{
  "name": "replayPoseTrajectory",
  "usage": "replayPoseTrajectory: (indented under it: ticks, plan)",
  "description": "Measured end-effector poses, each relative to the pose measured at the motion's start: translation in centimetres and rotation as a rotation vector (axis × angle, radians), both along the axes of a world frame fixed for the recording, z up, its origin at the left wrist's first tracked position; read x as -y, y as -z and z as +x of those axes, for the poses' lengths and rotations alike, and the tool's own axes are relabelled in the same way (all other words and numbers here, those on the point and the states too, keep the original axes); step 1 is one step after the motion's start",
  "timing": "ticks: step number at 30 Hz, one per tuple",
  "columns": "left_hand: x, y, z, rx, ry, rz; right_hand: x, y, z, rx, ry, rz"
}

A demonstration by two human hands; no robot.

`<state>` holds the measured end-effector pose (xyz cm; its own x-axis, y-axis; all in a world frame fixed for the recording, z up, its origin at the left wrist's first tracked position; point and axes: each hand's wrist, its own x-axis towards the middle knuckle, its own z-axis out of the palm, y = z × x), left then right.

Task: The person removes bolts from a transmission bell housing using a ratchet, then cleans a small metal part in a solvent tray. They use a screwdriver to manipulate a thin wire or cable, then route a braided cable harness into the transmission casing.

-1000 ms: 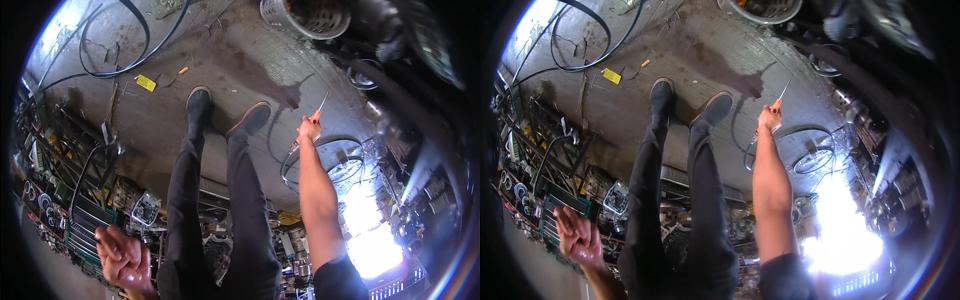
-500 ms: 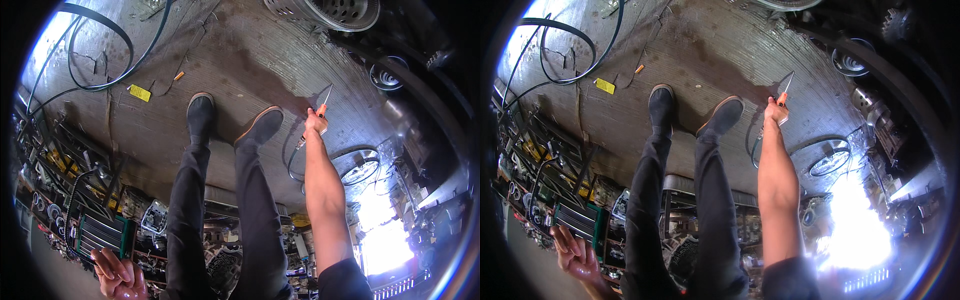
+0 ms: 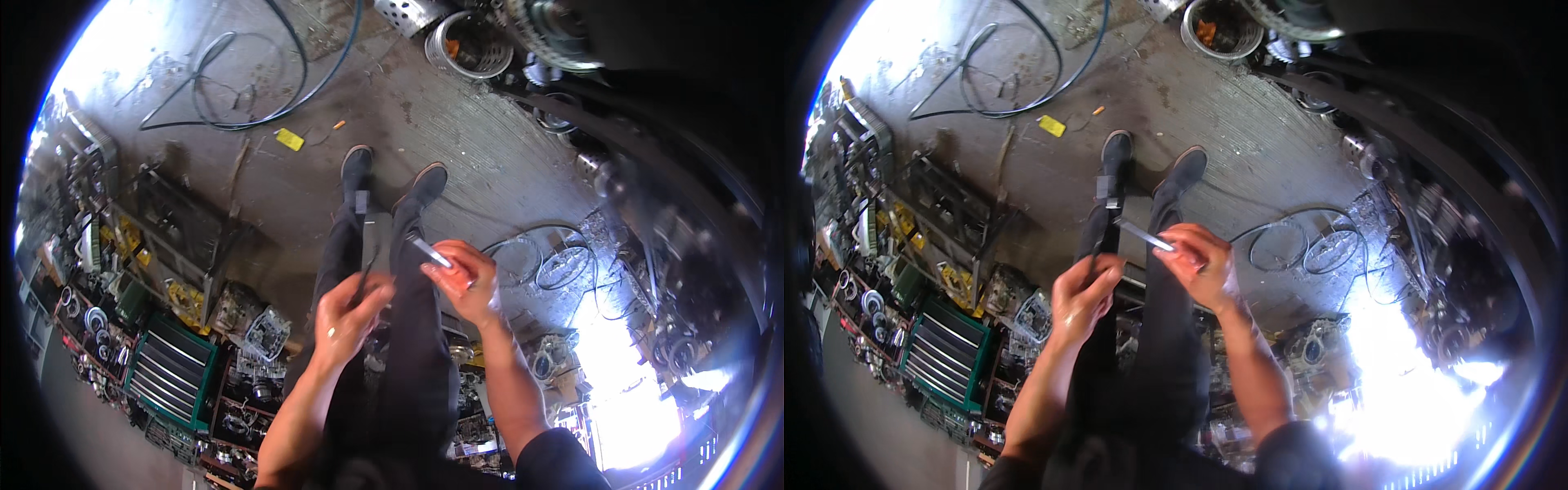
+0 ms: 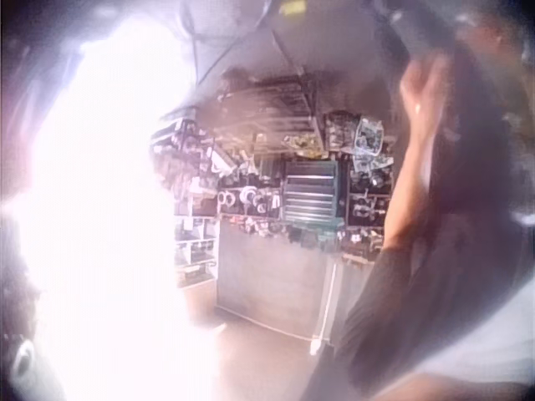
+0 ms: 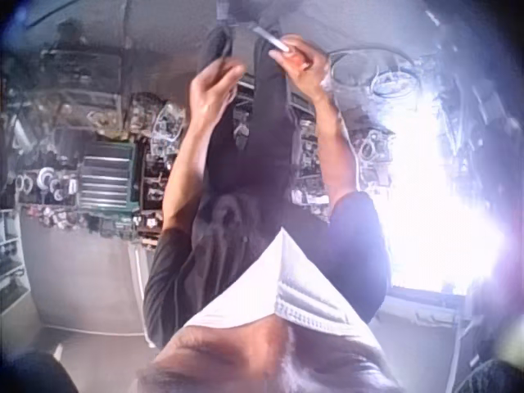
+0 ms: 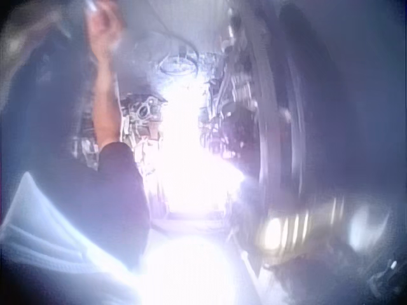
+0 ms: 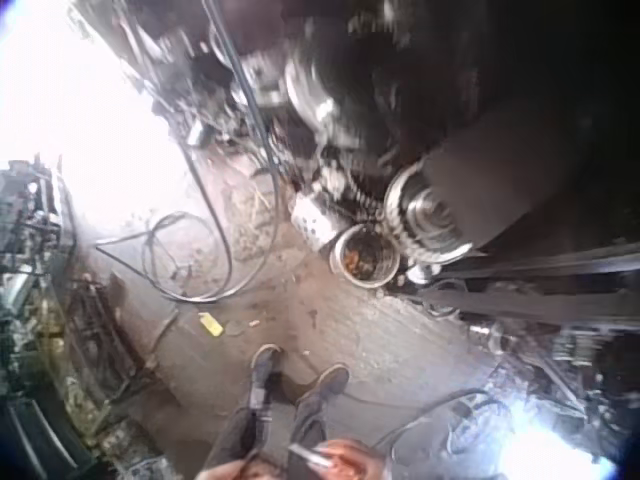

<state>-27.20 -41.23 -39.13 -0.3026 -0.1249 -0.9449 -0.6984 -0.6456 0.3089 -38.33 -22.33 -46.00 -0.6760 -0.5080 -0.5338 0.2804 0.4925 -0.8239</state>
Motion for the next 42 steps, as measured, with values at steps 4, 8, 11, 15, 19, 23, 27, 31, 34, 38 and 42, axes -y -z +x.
replayPoseTrajectory:
  ticks: [4,8,11,15,19,23,27,31,34,38,42]
  plan:
    - [-0.6,-9.7,-2.0,-0.169,-0.028,-0.033,4.4,-15.6,-1.3,0.004,-0.035,-0.134]
    - [1.4,-19.5,-3.2,-0.319,-0.031,-0.085,7.3,-28.1,-2.4,-0.292,-0.122,-0.096]
    - [2.8,-25.1,-3.5,-0.383,-0.040,-0.059,8.2,-35.3,-2.6,-0.170,-0.075,-0.008]
    - [6.1,-28.6,-4.1,-0.555,-0.327,0.035,7.7,-41.3,-2.6,-0.423,-0.213,0.273]
    - [9.3,-28.0,-5.3,-0.745,-0.655,0.167,6.5,-43.2,-1.1,-0.527,-0.296,0.487]
    - [10.4,-27.1,-6.8,-0.825,-0.667,0.173,6.7,-42.8,-0.2,-0.588,-0.365,0.553]
    - [10.8,-27.2,-7.8,-0.776,-0.644,0.092,7.6,-42.7,-0.2,-0.582,-0.398,0.610]
    - [10.3,-27.5,-7.6,-0.782,-0.549,-0.002,8.4,-42.9,-0.3,-0.580,-0.410,0.594]
    - [9.8,-27.7,-7.2,-0.816,-0.476,-0.051,8.9,-43.1,-0.4,-0.570,-0.417,0.618]
    - [9.7,-27.8,-6.3,-0.785,-0.417,-0.111,9.1,-43.4,-0.1,-0.538,-0.426,0.592]
    - [10.5,-27.4,-5.3,-0.714,-0.280,-0.334,9.4,-43.5,0.5,-0.517,-0.428,0.605]
